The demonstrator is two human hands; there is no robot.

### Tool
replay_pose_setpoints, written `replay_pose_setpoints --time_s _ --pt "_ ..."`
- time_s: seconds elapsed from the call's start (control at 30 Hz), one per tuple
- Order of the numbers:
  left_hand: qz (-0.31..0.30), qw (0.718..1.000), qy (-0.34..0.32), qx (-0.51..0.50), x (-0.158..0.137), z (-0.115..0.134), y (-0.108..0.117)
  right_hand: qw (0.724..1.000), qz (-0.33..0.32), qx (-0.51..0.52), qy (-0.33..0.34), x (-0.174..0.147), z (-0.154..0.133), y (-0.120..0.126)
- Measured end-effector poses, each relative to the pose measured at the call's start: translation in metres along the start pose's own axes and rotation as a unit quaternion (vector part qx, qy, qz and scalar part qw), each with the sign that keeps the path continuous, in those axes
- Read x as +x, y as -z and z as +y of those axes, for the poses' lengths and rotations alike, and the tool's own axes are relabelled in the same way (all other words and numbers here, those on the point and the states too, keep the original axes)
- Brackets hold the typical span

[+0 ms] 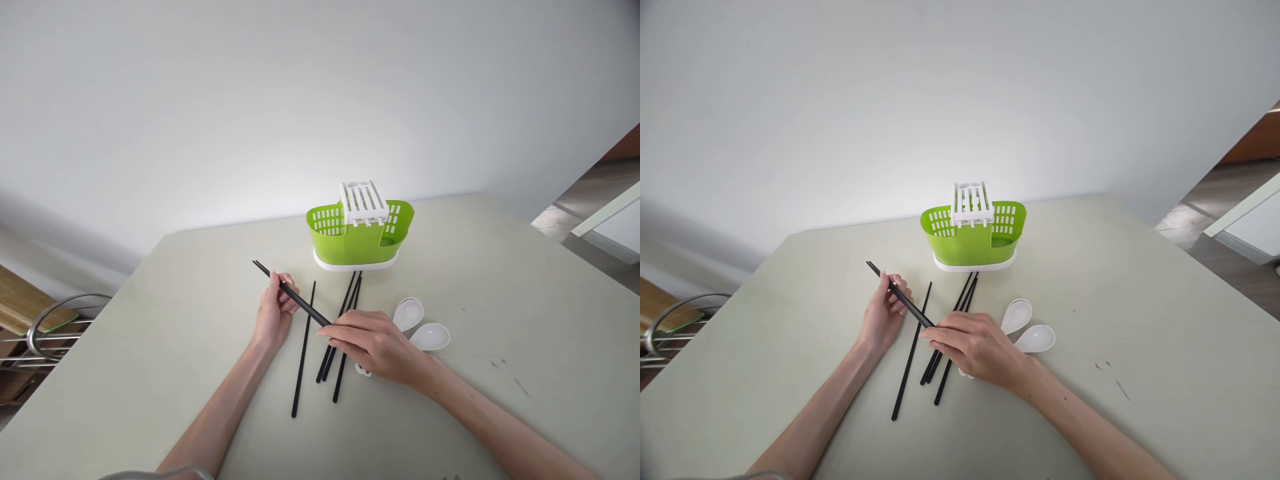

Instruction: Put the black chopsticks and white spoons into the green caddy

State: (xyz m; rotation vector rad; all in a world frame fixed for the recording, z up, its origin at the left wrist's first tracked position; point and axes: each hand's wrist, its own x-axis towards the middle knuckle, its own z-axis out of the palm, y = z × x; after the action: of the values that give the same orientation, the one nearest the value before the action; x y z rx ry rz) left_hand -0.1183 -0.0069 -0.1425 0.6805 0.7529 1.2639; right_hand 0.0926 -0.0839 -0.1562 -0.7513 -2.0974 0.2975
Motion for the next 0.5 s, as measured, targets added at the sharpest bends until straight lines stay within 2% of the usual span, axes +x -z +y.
replay_pose_setpoints --time_s 0.27,0.5 --pt "-0.031 0.999 -0.005 0.041 0.0020 0.0021 0.0029 0.999 0.044 0.017 -0.014 0.0012 0.0017 0.0026" --pt "-0.025 0.998 -0.016 0.063 0.0018 0.0004 0.0030 0.994 0.076 -0.005 -0.080 -0.0018 0.0087 0.0020"
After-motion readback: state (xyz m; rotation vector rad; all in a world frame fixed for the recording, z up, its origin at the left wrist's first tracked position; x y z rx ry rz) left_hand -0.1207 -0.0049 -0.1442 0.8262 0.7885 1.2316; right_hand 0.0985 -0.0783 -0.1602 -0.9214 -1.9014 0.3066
